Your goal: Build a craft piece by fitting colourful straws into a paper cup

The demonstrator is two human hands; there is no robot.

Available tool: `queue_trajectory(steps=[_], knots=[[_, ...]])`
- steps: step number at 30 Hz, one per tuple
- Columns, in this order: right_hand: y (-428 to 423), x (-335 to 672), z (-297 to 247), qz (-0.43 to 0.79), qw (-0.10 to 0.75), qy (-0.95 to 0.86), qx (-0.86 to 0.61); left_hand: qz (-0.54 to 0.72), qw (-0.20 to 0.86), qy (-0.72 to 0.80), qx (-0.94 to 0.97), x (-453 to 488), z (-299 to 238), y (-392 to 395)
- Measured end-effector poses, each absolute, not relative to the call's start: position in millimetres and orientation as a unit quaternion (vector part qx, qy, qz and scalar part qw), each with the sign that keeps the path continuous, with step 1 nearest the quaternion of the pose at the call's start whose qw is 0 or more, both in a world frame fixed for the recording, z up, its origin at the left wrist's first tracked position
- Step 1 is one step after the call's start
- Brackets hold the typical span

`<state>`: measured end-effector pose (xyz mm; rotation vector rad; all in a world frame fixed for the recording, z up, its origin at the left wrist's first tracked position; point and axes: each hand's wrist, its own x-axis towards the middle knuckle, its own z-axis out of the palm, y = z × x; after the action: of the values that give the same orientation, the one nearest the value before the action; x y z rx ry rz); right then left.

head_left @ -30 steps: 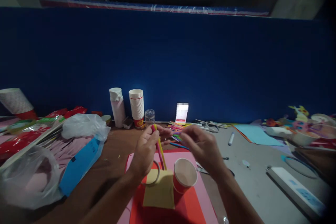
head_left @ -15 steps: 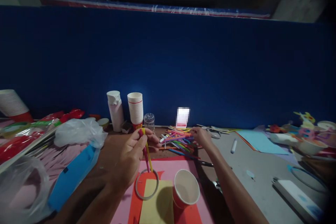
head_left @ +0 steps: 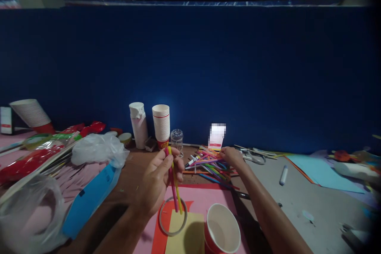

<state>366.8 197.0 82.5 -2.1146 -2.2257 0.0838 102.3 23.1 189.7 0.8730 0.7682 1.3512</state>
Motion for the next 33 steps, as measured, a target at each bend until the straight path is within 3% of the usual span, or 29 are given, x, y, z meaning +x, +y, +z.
queue_trajectory(steps=[19, 33], knots=[[178.7, 359.5, 95.6, -0.023, 0.064, -0.763, -0.643, 0.581, 0.633, 0.328, 0.393, 100.2, 191.1, 22.1], [153.8, 378.1, 92.1, 0.026, 0.087, -0.781, -0.618, 0.585, 0.629, 0.328, 0.393, 98.6, 191.7, 22.0]])
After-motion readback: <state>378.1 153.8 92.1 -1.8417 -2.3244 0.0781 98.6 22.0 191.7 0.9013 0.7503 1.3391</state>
